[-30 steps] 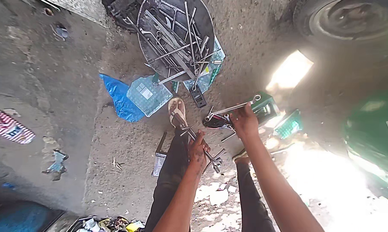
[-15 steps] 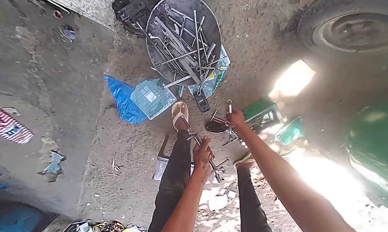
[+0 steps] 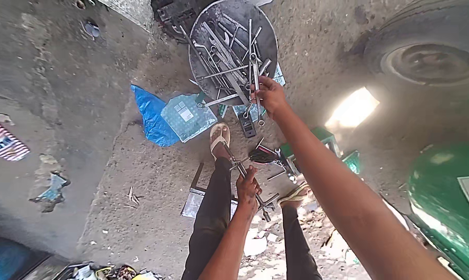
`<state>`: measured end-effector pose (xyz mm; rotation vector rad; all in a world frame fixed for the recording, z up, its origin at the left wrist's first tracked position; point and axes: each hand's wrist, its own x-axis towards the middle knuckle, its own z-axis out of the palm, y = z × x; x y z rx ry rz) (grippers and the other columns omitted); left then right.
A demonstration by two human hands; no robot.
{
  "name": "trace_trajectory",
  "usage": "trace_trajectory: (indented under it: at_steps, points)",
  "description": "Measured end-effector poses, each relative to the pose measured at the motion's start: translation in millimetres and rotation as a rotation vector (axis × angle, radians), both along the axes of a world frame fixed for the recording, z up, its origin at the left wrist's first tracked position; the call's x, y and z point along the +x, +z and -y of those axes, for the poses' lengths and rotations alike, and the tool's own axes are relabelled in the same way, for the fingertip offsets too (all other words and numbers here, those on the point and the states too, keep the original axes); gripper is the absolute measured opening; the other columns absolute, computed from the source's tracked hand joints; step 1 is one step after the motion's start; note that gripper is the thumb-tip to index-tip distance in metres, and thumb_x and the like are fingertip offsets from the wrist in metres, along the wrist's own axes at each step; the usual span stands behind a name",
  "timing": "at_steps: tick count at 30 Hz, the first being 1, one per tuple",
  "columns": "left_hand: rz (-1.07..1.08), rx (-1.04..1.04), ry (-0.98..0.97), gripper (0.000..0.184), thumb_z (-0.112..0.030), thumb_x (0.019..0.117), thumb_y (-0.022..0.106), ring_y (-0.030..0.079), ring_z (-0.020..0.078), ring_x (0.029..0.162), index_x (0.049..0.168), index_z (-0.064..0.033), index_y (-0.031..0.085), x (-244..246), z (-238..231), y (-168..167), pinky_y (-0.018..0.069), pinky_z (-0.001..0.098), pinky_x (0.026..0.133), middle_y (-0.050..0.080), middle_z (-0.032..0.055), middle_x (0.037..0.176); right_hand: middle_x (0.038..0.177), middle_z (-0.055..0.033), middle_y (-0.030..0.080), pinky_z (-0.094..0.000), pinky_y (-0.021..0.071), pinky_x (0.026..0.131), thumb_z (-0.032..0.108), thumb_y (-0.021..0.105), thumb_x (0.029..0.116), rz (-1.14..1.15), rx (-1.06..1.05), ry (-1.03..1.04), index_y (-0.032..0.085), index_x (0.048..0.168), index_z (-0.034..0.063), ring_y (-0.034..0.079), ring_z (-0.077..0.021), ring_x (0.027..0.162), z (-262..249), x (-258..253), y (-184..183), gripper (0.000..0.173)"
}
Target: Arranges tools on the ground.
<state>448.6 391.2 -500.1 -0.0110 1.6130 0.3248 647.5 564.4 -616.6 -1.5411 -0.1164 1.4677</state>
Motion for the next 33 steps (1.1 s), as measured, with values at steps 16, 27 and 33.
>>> trace_trajectory:
  at_steps: [16,27,33]
  points:
    - [-0.059,0.052,-0.075,0.023,-0.022,0.1080,0.052,0.035,0.0069,0.037,0.100,-0.0032,0.063,13,22,-4,0.0363,0.0221,0.036,0.034,-0.0048,0.051,0.109,-0.0101,0.072,-0.0317,0.0557,0.062,0.005,0.060,0.1003,-0.067,-0.477,0.000,0.063,0.134,0.0079,0.066,-0.0156,0.072,158,-43,-52,0.034]
    - [-0.100,0.128,-0.287,0.030,-0.029,0.1111,0.042,0.034,0.0059,0.036,0.093,-0.0131,0.058,16,50,-13,0.0387,0.0218,0.037,0.033,-0.0078,0.050,0.111,-0.0138,0.073,-0.0429,0.0613,0.082,0.011,0.058,0.1031,0.241,-0.057,0.070,0.065,0.131,0.0037,0.073,-0.0215,0.089,170,-12,37,0.030]
    - [-0.118,0.154,-0.322,0.029,-0.031,0.1112,0.041,0.036,0.0054,0.035,0.096,-0.0124,0.057,12,59,-18,0.0410,0.0222,0.036,0.033,-0.0087,0.049,0.094,-0.0118,0.071,-0.0492,0.0546,0.085,0.024,0.070,0.0946,-0.011,-0.415,0.509,0.071,0.105,0.0030,0.068,-0.0243,0.089,410,-58,82,0.024]
